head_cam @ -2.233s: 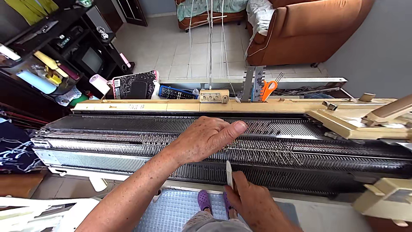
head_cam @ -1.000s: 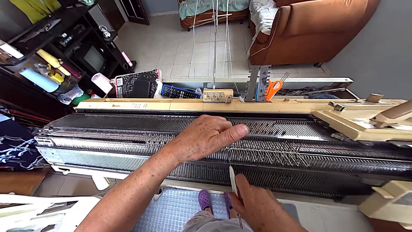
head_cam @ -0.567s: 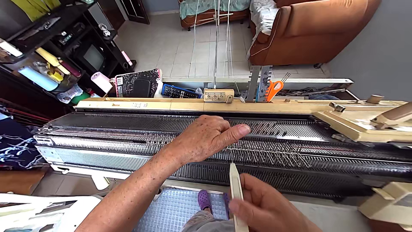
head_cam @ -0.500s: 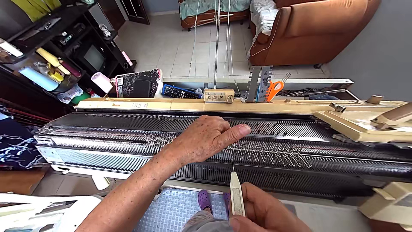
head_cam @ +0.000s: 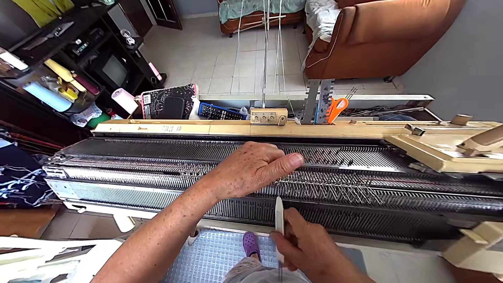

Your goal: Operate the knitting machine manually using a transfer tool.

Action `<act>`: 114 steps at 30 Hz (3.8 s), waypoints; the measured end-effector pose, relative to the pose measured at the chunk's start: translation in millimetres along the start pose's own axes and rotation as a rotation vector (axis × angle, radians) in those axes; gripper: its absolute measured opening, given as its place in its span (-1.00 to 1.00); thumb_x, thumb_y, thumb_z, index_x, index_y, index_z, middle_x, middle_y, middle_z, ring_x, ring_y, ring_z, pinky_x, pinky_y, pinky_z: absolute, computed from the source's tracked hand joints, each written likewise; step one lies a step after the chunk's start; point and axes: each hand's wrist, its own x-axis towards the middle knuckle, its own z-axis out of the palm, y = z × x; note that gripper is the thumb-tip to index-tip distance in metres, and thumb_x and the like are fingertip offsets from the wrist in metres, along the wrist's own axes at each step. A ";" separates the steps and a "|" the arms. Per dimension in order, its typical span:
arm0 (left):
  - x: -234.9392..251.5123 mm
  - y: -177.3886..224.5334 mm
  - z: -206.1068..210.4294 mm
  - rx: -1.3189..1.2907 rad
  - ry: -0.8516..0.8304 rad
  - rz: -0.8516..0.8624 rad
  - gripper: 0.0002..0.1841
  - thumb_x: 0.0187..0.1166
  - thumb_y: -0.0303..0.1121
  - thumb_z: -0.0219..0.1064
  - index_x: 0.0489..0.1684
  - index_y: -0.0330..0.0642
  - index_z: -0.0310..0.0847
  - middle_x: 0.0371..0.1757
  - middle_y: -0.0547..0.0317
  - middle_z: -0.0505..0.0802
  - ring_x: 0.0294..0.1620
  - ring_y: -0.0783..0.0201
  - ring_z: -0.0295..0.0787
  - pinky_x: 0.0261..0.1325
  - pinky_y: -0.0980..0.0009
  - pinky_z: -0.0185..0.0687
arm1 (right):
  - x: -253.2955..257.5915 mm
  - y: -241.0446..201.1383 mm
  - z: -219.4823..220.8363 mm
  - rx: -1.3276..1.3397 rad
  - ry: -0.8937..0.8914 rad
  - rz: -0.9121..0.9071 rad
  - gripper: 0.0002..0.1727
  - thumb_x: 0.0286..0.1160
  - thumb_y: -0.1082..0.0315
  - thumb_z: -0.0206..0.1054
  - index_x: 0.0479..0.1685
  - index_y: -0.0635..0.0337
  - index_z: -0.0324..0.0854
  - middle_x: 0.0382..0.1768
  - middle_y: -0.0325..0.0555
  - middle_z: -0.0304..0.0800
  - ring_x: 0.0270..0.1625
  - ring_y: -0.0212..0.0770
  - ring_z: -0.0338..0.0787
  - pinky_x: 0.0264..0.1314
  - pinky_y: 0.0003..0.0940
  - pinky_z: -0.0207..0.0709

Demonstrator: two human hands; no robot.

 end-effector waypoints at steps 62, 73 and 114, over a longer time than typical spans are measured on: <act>-12.7 -6.4 -10.9 0.034 0.029 -0.061 -0.22 0.80 0.20 -0.36 -0.37 -0.14 0.76 -0.40 0.31 0.76 -0.28 0.50 0.70 -0.13 0.47 0.59 | -0.1 -30.6 -5.4 0.062 -0.218 0.137 -0.72 0.65 0.29 0.28 0.06 0.38 0.49 -0.50 -0.07 0.76 -0.52 -0.21 0.83 -0.41 -0.30 0.76; -12.5 -10.4 -15.0 -0.033 0.005 -0.039 -0.29 0.81 0.15 -0.25 -0.37 -0.15 0.77 -0.37 0.33 0.76 -0.26 0.54 0.68 -0.14 0.54 0.56 | 13.0 -18.3 0.9 0.338 -0.162 0.141 -0.83 0.66 0.32 0.28 0.00 0.19 0.44 -0.54 -0.37 0.71 -0.59 -0.47 0.76 -0.52 -0.55 0.71; -18.7 -7.0 -27.1 -0.033 -0.069 -0.146 -0.26 0.83 0.09 -0.33 -0.32 -0.25 0.76 -0.36 0.22 0.80 -0.26 0.40 0.71 -0.07 0.34 0.59 | 19.3 -40.0 9.7 -0.522 -0.254 0.222 -0.63 0.78 0.31 0.11 0.30 0.48 0.45 -0.26 0.33 0.79 -0.12 0.31 0.86 -0.04 0.12 0.65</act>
